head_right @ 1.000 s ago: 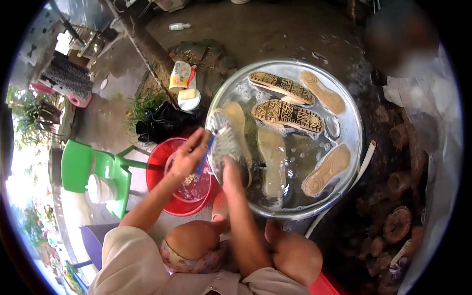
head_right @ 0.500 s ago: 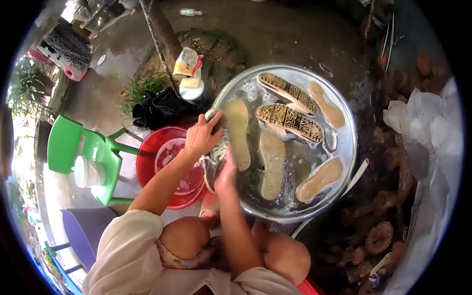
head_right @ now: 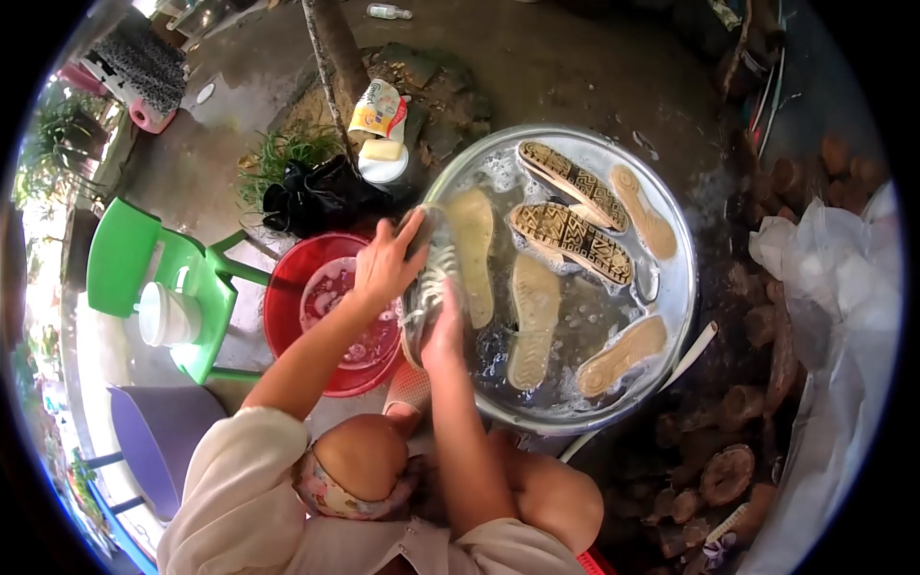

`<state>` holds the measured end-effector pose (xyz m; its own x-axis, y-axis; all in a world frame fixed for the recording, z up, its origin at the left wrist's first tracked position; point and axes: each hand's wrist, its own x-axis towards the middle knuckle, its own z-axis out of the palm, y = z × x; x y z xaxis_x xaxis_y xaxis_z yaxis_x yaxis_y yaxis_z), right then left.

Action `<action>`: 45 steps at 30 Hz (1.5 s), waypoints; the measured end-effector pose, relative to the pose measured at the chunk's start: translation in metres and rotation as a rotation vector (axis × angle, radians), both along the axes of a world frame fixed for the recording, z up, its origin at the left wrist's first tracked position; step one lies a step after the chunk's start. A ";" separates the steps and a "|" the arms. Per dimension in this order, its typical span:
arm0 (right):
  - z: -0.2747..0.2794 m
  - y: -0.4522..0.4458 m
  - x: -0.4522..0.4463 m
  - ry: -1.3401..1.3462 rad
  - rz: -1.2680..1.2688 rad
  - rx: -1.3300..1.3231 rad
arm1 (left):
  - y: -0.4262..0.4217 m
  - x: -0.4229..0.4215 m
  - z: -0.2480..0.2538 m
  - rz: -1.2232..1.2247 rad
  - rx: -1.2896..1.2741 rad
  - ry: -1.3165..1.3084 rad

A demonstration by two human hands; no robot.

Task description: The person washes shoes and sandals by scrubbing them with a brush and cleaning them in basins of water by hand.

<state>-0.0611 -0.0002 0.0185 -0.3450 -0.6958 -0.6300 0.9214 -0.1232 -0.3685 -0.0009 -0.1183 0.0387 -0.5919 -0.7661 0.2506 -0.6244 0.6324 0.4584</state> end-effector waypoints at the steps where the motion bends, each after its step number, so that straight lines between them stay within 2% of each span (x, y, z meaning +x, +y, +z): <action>1: 0.002 0.001 0.002 0.046 0.083 0.077 | -0.008 -0.009 -0.001 -0.003 0.057 -0.096; 2: -0.001 0.006 -0.004 0.504 0.323 0.143 | -0.010 -0.013 -0.003 -0.015 0.057 -0.115; 3: 0.031 0.010 -0.013 0.891 0.617 0.265 | -0.010 -0.014 -0.003 -0.022 0.054 -0.132; 5: 0.056 0.011 -0.021 1.209 1.055 0.423 | -0.009 -0.004 0.000 0.004 0.161 -0.101; 6: 0.057 0.014 -0.018 1.412 1.074 0.443 | -0.009 0.001 0.002 0.019 0.215 -0.081; 9: 0.059 0.011 -0.020 1.397 1.174 0.545 | -0.005 0.020 0.008 0.112 0.404 0.036; 10: 0.052 0.014 -0.024 1.355 1.068 0.500 | 0.000 0.028 0.011 0.184 0.559 0.121; 11: 0.050 0.015 -0.033 1.133 1.098 0.516 | 0.007 0.037 0.012 0.182 0.735 0.317; 13: 0.021 0.027 -0.028 0.788 0.706 0.210 | 0.028 0.058 0.012 0.163 1.072 0.721; 15: 0.027 0.024 -0.011 0.476 0.559 0.064 | 0.060 0.083 0.034 0.042 0.868 0.575; 17: 0.024 0.020 0.000 0.154 0.447 -0.034 | 0.100 0.105 0.053 0.061 0.631 0.243; 18: 0.034 0.019 0.003 0.087 0.501 -0.112 | 0.113 0.110 0.063 0.106 0.581 0.137; 21: 0.021 0.019 0.015 0.062 0.432 -0.199 | 0.106 0.099 0.050 0.165 0.486 0.051; 22: 0.014 0.018 0.019 0.118 0.451 -0.174 | 0.095 0.086 0.033 0.169 0.334 0.015; 25: 0.013 0.007 0.012 0.219 0.418 -0.061 | 0.069 0.057 0.027 0.150 0.220 -0.032; 28: 0.013 0.001 0.003 0.187 0.441 -0.073 | 0.065 0.055 0.042 0.186 0.345 -0.038; 30: 0.017 -0.001 0.000 0.113 0.427 -0.059 | 0.083 0.079 0.039 0.184 0.427 0.035; 33: 0.026 0.000 0.003 0.053 0.390 -0.018 | 0.109 0.115 0.046 0.147 0.477 -0.007; 35: 0.029 0.001 0.004 0.043 0.383 0.012 | 0.102 0.106 0.045 0.188 0.449 0.002; 36: 0.020 0.002 0.008 0.190 0.360 0.002 | 0.087 0.090 0.043 0.214 0.440 0.006; 37: 0.021 0.003 0.011 0.175 0.381 0.052 | 0.072 0.073 0.042 0.241 0.432 0.009; 39: 0.000 -0.001 0.011 0.229 0.379 0.068 | 0.041 0.035 0.040 0.239 0.404 -0.067; 41: 0.004 -0.008 0.011 0.244 0.374 0.029 | 0.025 0.020 0.036 0.210 0.385 -0.103; 44: -0.006 -0.008 0.010 0.214 0.358 0.033 | 0.052 0.047 0.037 0.176 0.362 -0.086; 45: 0.008 -0.008 0.012 0.223 0.361 -0.001 | 0.067 0.069 0.042 0.160 0.346 -0.068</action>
